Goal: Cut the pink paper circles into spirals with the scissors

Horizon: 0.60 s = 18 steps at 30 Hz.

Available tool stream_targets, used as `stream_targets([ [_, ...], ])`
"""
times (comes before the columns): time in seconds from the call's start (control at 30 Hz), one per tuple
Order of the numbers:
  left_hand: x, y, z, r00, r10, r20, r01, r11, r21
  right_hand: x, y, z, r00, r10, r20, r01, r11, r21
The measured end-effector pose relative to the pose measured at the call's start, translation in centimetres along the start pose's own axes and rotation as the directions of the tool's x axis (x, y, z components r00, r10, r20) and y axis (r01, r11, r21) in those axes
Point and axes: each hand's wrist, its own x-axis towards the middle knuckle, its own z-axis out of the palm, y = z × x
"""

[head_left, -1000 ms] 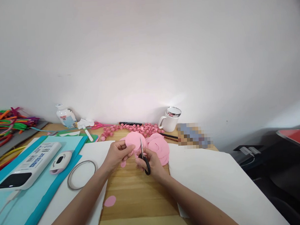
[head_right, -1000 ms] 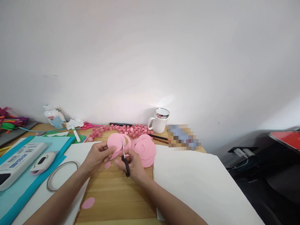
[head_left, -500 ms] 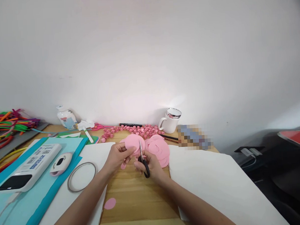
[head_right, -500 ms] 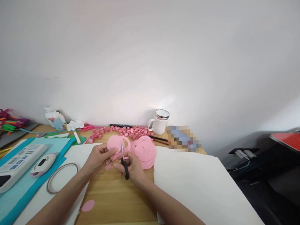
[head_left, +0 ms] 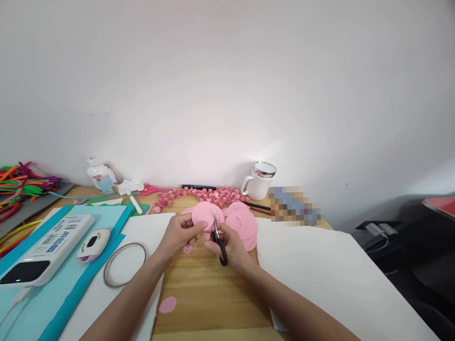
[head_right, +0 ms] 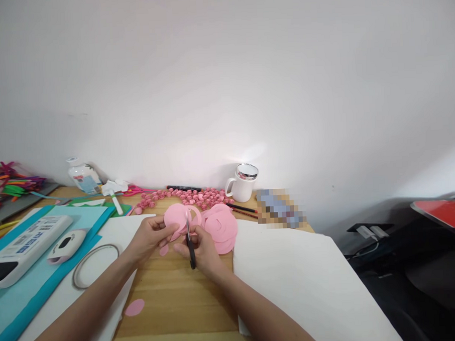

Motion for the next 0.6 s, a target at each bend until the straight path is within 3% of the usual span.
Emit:
stream_targets([
  [0.6, -0.01, 0.66, 0.05, 0.999, 0.038, -0.018, -0.038, 0.999, -0.014, -0.13, -0.2, 0.1, 1.0, 0.025, -0.005, -0.025, 1.0, 0.007],
])
